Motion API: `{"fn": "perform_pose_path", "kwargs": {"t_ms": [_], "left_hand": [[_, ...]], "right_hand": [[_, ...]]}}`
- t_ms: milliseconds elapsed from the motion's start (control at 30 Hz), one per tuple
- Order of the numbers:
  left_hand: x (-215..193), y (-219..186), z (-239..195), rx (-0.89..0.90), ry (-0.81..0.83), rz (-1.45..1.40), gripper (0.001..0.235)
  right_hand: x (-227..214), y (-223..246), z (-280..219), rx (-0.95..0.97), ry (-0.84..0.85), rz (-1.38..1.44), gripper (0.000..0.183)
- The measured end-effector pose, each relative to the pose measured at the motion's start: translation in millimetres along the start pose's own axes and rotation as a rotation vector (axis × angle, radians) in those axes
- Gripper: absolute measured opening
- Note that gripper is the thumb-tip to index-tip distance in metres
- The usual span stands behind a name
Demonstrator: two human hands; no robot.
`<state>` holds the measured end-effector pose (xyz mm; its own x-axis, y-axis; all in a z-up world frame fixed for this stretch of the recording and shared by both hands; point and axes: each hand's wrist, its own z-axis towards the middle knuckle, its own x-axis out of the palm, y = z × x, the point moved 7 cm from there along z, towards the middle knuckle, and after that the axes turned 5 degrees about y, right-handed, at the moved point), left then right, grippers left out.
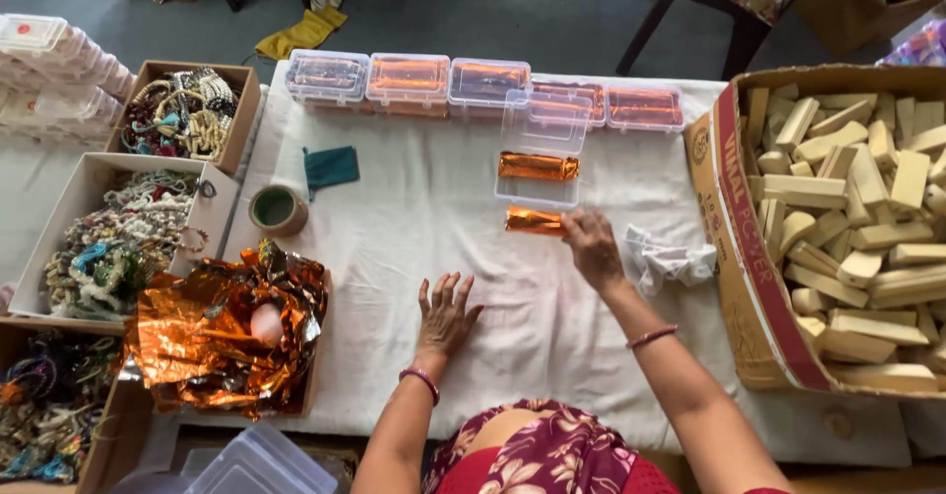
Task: The person wraps a wooden block in foil and places it in a container. Then, the person picks up wooden blocks from a box and wipes them with a white cloth.
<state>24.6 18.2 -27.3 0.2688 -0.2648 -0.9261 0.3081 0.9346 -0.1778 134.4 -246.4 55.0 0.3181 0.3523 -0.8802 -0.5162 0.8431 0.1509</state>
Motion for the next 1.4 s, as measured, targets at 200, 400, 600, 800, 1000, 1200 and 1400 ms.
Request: {"fn": "perform_pose_path", "kwargs": {"t_ms": [200, 400, 600, 800, 1000, 1200, 1400], "left_hand": [[0.6, 5.7, 1.0, -0.064, 0.022, 0.022, 0.06], [-4.8, 7.5, 3.9, -0.106, 0.083, -0.02, 0.058], [-6.7, 8.0, 5.1, -0.131, 0.101, -0.036, 0.054], [-8.5, 7.7, 8.1, -0.141, 0.141, -0.054, 0.052], [-5.2, 9.5, 7.5, -0.148, 0.132, -0.074, 0.05], [2.3, 11.6, 5.2, -0.147, 0.136, -0.062, 0.049], [-5.2, 9.9, 7.0, -0.154, 0.127, -0.049, 0.048]], "right_hand": [[65.0, -70.5, 72.7, 0.137, 0.228, 0.004, 0.036], [148.3, -111.9, 97.6, 0.179, 0.761, 0.084, 0.032], [137.0, -108.7, 107.5, 0.262, 0.969, 0.015, 0.035], [119.2, -85.6, 95.1, 0.163, 0.598, -0.206, 0.026], [90.6, -114.3, 154.8, 0.199, 0.166, -0.176, 0.073], [86.1, -152.1, 204.1, 0.136, 0.055, -0.276, 0.1], [28.4, -47.5, 139.3, 0.214, 0.622, -0.221, 0.053]]}}
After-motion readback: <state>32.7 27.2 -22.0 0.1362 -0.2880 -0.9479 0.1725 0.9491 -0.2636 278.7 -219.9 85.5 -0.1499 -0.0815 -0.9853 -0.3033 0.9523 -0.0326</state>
